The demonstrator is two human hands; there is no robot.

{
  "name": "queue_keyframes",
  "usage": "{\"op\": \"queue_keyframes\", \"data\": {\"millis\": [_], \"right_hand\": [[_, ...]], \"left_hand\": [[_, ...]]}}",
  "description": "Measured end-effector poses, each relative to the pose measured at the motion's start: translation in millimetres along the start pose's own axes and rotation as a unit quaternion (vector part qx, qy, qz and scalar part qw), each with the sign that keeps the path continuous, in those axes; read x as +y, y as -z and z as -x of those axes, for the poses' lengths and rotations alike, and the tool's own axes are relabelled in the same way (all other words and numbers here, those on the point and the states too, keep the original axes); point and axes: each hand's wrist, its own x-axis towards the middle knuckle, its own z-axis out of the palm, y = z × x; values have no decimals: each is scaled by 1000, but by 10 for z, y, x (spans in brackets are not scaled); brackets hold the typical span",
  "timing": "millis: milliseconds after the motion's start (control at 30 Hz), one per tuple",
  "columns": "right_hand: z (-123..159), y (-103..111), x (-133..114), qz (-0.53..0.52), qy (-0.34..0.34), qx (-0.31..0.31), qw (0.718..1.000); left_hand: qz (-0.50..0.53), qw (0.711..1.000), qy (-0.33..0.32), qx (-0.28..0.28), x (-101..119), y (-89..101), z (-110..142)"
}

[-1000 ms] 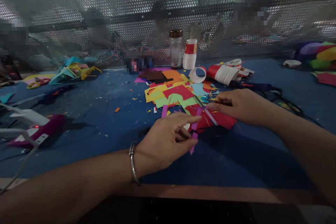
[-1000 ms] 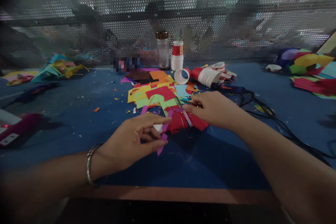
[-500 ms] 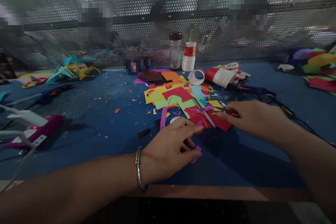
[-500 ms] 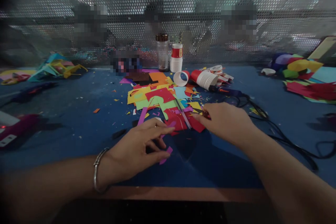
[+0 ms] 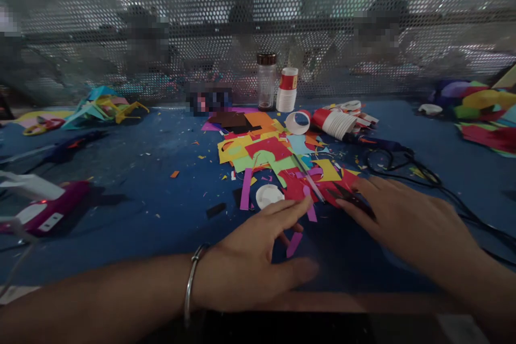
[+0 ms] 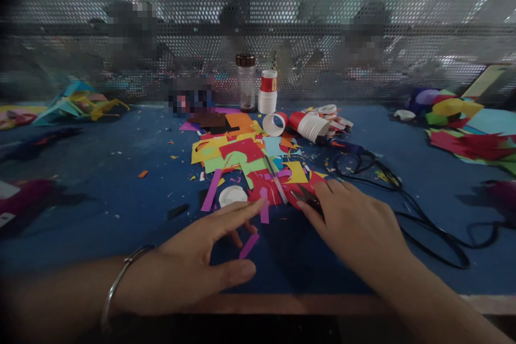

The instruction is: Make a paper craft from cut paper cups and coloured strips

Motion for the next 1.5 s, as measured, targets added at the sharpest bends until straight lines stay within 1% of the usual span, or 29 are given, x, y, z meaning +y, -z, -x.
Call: {"op": "queue_keyframes", "data": {"millis": [67, 133, 200, 267, 400, 500, 567, 633, 733, 800, 900, 967, 1067, 1167, 1233, 1300, 1367, 1500], "right_hand": [[-24, 68, -38, -58, 21, 18, 998], [-65, 139, -98, -175, 36, -2, 984], [-127, 199, -168, -312, 37, -75, 946], [-207, 238, -228, -395, 16, -129, 909], [-381, 257, -281, -481, -36, -167, 860], [-474, 243, -290, -533, -65, -222, 814], [-520, 221, -290, -544, -80, -248, 798], [-567, 180, -284, -536, -89, -254, 800], [-659, 80, -267, -499, -74, -247, 828], [-722, 3, -267, -466, -35, -244, 850], [-783, -87, -295, -424, 18, -239, 873], [-795, -120, -312, -394, 41, -224, 890], [-785, -157, -280, -349, 78, -175, 917], [-774, -222, -171, -308, 112, -94, 940], [-781, -269, -84, -283, 136, -59, 948], [-807, -294, -13, -247, 172, -62, 952], [-853, -292, 30, -196, 211, -84, 954], [-960, -261, 61, -112, 263, -105, 952]], "left_hand": [[-4, 1000, 4, -19, 17, 12, 19], [-14, 999, 4, -37, 25, 22, 34], [-28, 999, -1, -46, 23, 28, 48], [-37, 998, -12, -42, 19, 35, 59], [-19, 999, -26, -15, 29, 61, 63], [-10, 1000, -17, -22, 43, 67, 58], [-18, 999, -13, -28, 42, 66, 47], [-46, 999, -22, -15, 29, 73, 22], [-138, 987, -80, 19, -3, 111, -43], [-226, 965, -129, 17, -27, 131, -93], [-334, 930, -152, 5, -66, 112, -157], [-370, 913, -170, 4, -105, 68, -187], [-399, 896, -196, -1, -196, -3, -216], [-404, 894, -196, -2, -293, -41, -222], [-401, 895, -194, 1, -327, -45, -211], [-392, 900, -191, 4, -323, -38, -194], [-377, 909, -176, -3, -288, -28, -178], [-357, 923, -141, -23, -202, -16, -160]]}}
